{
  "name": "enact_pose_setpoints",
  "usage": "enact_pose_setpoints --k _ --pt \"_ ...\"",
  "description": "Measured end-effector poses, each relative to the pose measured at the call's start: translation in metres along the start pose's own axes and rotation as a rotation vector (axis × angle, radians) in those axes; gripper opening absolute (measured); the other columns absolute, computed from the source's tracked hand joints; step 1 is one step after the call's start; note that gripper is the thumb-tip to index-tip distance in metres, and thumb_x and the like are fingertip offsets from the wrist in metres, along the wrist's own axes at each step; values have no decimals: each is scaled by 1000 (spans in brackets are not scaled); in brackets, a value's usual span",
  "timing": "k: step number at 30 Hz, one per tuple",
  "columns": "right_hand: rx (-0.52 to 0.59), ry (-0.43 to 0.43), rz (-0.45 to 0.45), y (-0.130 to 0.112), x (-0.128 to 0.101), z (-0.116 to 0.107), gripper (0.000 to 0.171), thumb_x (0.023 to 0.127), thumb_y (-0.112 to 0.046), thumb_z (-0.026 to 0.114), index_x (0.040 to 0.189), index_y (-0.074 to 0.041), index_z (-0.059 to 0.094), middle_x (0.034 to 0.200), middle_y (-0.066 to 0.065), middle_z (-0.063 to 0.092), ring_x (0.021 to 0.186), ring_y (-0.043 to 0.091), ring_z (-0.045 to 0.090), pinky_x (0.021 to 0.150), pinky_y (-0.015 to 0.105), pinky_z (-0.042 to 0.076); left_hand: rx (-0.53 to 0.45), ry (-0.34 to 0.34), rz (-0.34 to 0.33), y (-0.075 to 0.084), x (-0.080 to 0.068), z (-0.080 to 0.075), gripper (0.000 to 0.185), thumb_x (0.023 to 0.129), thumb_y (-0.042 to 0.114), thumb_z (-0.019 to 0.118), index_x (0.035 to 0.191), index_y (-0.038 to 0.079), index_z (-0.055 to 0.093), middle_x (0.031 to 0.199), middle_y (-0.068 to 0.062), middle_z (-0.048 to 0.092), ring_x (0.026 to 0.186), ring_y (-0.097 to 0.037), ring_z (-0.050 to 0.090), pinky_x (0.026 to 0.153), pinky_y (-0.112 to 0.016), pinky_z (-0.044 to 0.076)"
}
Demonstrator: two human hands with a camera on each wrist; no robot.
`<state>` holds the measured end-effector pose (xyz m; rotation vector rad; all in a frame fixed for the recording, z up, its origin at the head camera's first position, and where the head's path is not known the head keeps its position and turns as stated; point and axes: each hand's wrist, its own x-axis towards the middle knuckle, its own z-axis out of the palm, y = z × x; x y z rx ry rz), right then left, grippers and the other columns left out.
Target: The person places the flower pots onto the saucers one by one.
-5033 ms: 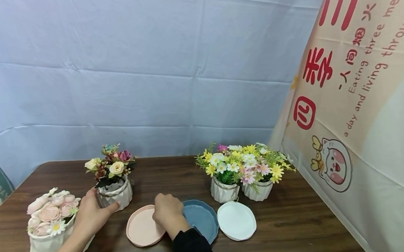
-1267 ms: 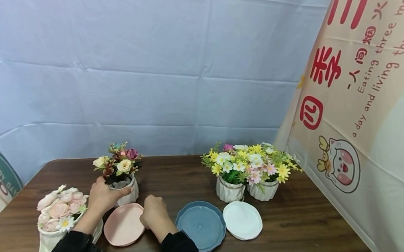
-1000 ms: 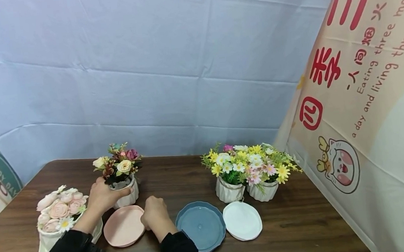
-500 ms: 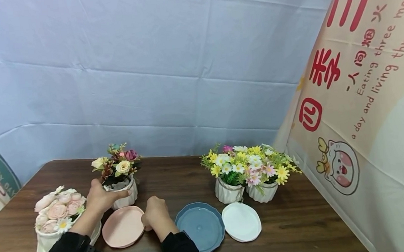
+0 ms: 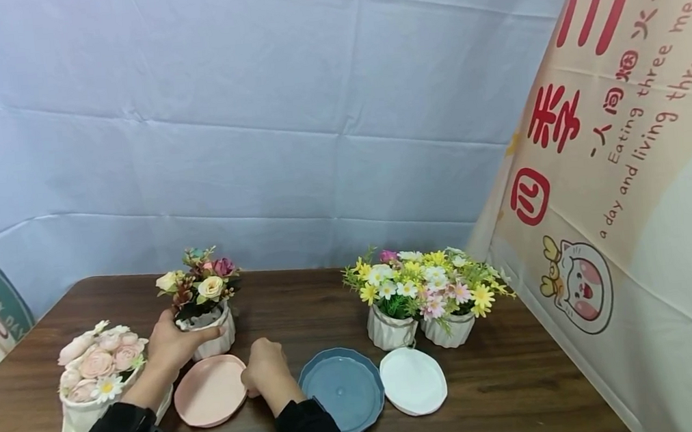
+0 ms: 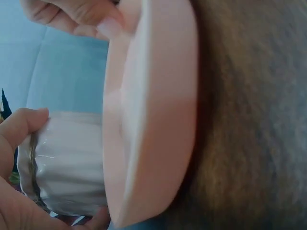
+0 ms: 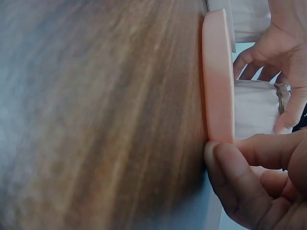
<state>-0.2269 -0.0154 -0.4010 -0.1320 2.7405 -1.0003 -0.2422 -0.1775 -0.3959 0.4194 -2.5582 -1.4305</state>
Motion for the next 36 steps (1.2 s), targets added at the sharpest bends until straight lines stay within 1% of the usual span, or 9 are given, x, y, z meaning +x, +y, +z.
enact_pose_setpoints --k 7,11,16,22,27,31,35,36 --pt "25 -8 1 1 -1 0 26 77 1 66 52 -4 58 44 2 53 40 11 56 44 23 48 14 78 49 1 0 0 99 65 31 83 135 -14 28 127 -37 39 114 -50 39 90 -57 38" --pt "41 -19 6 0 -1 1 27 80 -2 64 54 -4 58 48 3 55 42 11 58 46 23 49 37 91 67 6 1 -3 97 63 32 84 133 -13 33 124 -35 43 111 -49 42 86 -56 40" --pt "68 -19 -6 1 -1 1 24 80 -3 63 56 -4 58 52 4 55 42 11 59 45 23 50 48 98 96 17 0 -8 97 61 30 85 134 -10 34 124 -33 44 112 -48 42 86 -56 40" --pt "71 -13 1 3 0 0 24 80 -3 63 57 -4 58 53 4 55 42 11 59 45 23 50 35 81 120 29 -3 -12 98 60 28 85 135 -9 34 126 -32 43 114 -46 41 90 -55 37" --pt "84 -28 8 4 1 0 23 81 -3 63 59 -3 58 54 5 55 43 11 59 45 24 50 8 47 92 31 -4 -13 101 61 30 85 137 -9 31 130 -32 41 117 -46 39 91 -55 38" --pt "87 -26 3 4 0 0 22 81 -2 63 59 -3 58 55 5 55 43 12 59 45 24 50 17 19 71 33 -6 -14 103 61 33 85 137 -9 30 130 -32 40 117 -46 38 91 -55 38" --pt "97 -28 3 4 -1 -2 23 81 -2 63 58 -3 58 56 5 55 45 12 59 46 25 50 24 -16 73 34 -9 -15 104 61 32 85 137 -9 29 131 -32 39 117 -47 38 90 -55 39" --pt "101 -29 1 4 -1 -2 24 81 -2 63 58 -3 58 56 5 55 45 12 59 47 25 50 30 -33 72 34 -10 -16 106 61 33 85 138 -10 27 131 -33 37 118 -48 37 90 -56 38"
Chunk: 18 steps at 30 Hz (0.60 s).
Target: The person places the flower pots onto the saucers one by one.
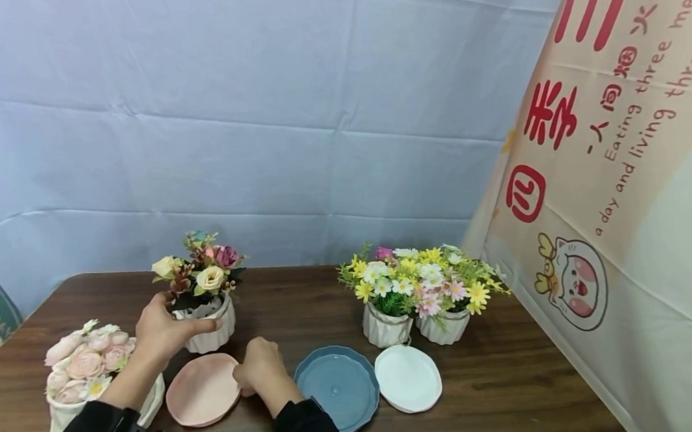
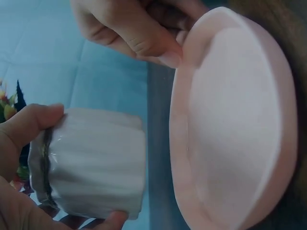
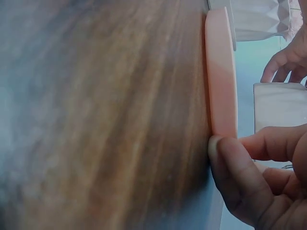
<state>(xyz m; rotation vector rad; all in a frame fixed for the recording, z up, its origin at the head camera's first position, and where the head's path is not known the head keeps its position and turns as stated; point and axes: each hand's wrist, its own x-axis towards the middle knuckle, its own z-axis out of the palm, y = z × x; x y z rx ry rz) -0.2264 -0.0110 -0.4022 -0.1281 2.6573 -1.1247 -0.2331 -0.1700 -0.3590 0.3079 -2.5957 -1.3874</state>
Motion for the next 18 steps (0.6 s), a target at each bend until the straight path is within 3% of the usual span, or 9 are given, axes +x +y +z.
enact_pose_setpoints --k 7,18 --pt "7 2 0 -1 -1 -2 25 81 -1 63 56 -3 59 56 5 56 45 13 59 46 26 50 0 -100 22 -2 -10 -5 109 60 30 85 139 -12 23 133 -35 34 118 -50 36 91 -57 38" --pt "-5 23 -27 0 -3 0 31 84 -7 65 54 -3 58 45 2 54 40 12 57 42 24 48 11 -157 60 -4 -29 -10 108 57 32 87 137 -12 27 132 -35 36 117 -51 37 91 -58 37"
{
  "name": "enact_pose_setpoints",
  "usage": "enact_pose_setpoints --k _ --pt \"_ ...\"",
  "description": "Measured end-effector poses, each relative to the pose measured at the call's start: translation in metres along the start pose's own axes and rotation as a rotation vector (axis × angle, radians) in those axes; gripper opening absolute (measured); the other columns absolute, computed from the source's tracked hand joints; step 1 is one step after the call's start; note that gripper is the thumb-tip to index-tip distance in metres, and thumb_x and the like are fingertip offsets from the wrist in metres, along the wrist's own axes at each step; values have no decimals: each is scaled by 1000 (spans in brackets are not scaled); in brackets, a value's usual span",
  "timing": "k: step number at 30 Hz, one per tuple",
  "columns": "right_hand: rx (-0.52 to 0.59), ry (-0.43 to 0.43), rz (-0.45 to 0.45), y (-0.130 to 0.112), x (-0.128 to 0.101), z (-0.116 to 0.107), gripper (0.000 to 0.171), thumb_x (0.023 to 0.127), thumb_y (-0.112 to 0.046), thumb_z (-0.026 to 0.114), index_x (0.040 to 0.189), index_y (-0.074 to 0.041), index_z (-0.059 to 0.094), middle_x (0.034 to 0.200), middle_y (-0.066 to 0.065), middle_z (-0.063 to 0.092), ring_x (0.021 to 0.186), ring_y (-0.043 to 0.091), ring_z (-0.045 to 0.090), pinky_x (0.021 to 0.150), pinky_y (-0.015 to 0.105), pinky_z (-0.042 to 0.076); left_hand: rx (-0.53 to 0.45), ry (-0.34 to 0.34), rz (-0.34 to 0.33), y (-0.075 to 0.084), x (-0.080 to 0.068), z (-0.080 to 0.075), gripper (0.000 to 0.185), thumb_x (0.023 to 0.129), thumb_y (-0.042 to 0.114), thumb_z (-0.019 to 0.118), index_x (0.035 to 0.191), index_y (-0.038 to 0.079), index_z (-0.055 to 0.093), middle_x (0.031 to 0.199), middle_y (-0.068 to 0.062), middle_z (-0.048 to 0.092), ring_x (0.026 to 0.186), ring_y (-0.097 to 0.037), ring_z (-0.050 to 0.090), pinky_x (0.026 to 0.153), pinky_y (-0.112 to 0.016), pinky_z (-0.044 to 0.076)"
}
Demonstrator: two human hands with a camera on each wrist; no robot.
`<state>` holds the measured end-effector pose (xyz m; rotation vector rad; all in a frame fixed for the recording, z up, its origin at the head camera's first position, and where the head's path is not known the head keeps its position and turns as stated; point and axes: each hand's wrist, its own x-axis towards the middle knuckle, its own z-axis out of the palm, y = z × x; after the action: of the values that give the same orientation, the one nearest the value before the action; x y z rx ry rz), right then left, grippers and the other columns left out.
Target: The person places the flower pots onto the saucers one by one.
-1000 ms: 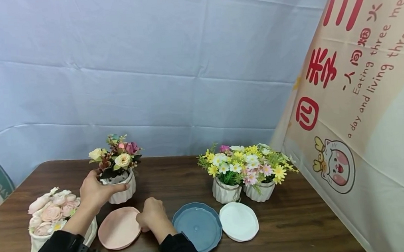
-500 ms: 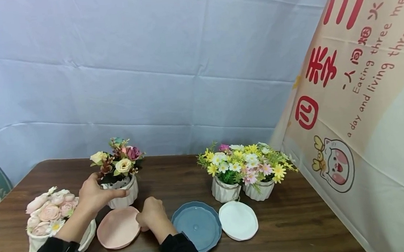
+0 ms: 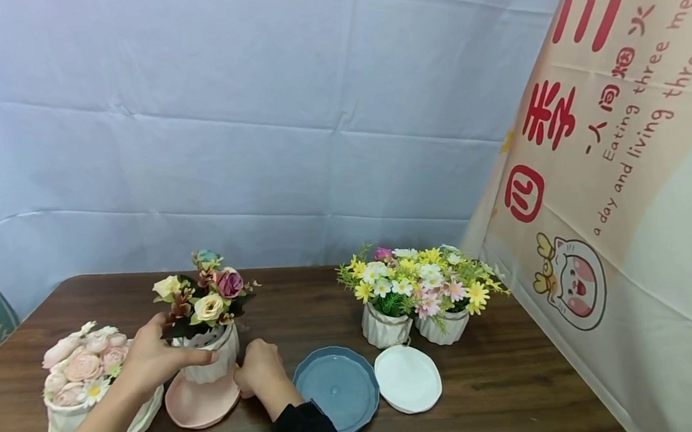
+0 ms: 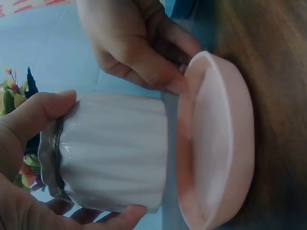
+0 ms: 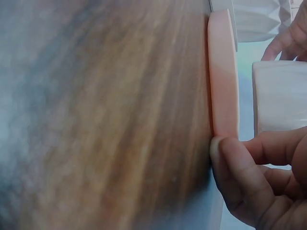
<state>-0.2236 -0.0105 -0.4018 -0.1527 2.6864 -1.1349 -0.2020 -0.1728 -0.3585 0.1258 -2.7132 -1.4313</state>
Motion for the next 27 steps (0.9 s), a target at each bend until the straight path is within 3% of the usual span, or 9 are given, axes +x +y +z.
enact_pose_setpoints --k 10,18,27 --pt "10 13 5 3 1 0 33 81 -4 64 52 -4 48 48 6 54 39 13 56 40 24 47 -60 -26 19 -5 -16 -4 107 56 26 88 137 -11 28 134 -35 34 119 -49 36 93 -57 36" --pt "-18 26 0 0 2 0 11 71 5 63 64 0 56 61 9 55 43 13 58 43 24 49 -116 -50 19 -12 -25 -2 109 54 22 90 137 -9 27 135 -30 36 121 -46 35 95 -56 34" --pt "-41 27 -33 2 -1 1 28 74 6 61 51 -6 52 52 3 55 41 12 56 41 23 47 -12 -44 14 -20 -31 3 110 50 29 90 134 -11 31 131 -36 38 115 -50 41 93 -58 35"
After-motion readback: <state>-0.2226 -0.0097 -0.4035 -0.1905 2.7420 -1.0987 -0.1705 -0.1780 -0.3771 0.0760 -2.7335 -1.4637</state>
